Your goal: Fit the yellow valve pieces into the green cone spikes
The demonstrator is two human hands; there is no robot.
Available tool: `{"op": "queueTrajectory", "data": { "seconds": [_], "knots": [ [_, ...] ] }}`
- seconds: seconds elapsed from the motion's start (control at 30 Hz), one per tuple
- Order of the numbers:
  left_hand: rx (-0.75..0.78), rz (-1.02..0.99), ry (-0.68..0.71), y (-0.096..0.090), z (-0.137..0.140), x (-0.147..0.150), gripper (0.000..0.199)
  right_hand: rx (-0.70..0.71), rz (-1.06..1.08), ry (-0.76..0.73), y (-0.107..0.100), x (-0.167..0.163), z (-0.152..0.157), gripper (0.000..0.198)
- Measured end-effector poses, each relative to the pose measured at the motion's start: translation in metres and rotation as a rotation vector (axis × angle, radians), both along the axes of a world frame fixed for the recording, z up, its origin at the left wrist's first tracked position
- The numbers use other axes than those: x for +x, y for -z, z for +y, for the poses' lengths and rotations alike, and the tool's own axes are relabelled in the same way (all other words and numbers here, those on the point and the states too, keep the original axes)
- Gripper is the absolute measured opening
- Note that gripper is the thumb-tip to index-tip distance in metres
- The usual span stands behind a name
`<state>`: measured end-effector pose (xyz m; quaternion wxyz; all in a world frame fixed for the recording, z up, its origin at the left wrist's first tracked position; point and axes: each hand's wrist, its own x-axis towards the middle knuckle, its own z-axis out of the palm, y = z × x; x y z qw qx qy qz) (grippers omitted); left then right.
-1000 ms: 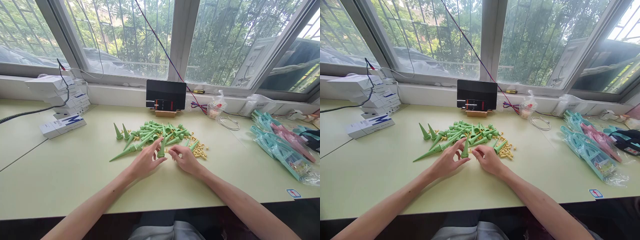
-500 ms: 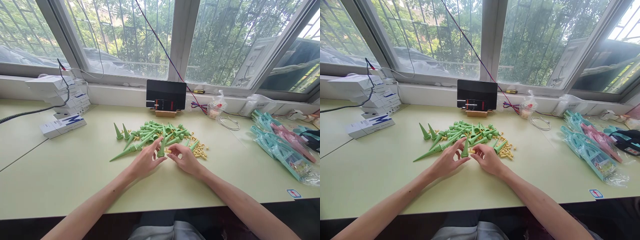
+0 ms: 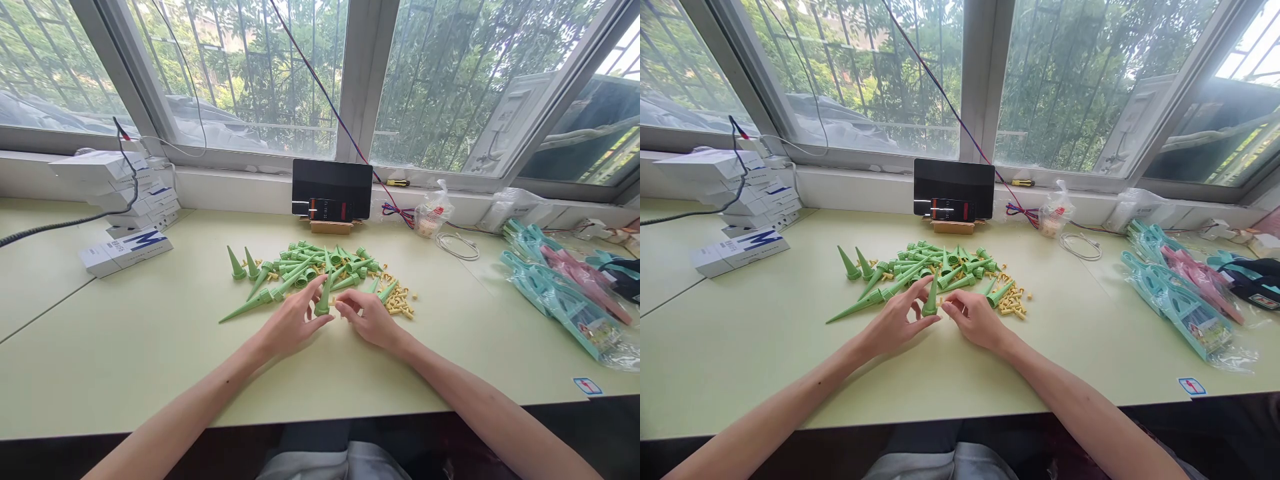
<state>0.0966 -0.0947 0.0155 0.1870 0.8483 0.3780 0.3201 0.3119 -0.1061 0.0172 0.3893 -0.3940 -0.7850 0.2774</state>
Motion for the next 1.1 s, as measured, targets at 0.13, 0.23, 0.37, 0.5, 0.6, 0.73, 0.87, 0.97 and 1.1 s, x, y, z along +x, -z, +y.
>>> {"op": "queueTrajectory", "data": {
  "seconds": [0.13, 0.23, 0.37, 0.5, 0.6, 0.73, 0.87, 0.97, 1.1],
  "knots": [
    [0.003, -0.001, -0.007, -0.0001, -0.0002, -0.0003, 0.064, -0.003, 0.038, 0.008, 0.0018, 0.0002, 0.0001, 0.019],
    [0.007, 0.002, -0.007, -0.0002, -0.0005, -0.0004, 0.065, 0.004, 0.036, -0.009, 0.0021, -0.0001, 0.0006, 0.015],
    [0.009, -0.001, -0.002, -0.0005, -0.0004, 0.0, 0.066, 0.015, -0.003, -0.028, 0.0013, -0.0003, 0.0013, 0.025],
    [0.015, -0.01, -0.005, -0.0008, -0.0003, 0.0005, 0.065, 0.0, -0.011, -0.015, 0.0012, 0.0002, 0.0011, 0.027],
    [0.025, -0.017, -0.009, -0.0007, -0.0003, 0.0006, 0.064, -0.019, 0.033, 0.017, 0.0022, 0.0007, 0.0008, 0.02],
    [0.019, -0.003, -0.022, -0.0009, -0.0009, 0.0008, 0.065, -0.01, 0.047, 0.005, 0.0029, 0.0006, 0.001, 0.016],
    [-0.002, 0.006, -0.023, -0.0015, -0.0014, 0.001, 0.066, -0.008, 0.022, -0.018, 0.0007, 0.0001, 0.0008, 0.021],
    [0.005, 0.001, -0.02, -0.0014, -0.0012, 0.0007, 0.067, -0.016, 0.003, -0.022, -0.0011, 0.0002, 0.0004, 0.029],
    [0.021, -0.016, -0.015, -0.001, -0.0009, 0.0005, 0.065, -0.016, 0.033, 0.012, -0.0002, 0.0008, 0.0002, 0.023]
  ]
}}
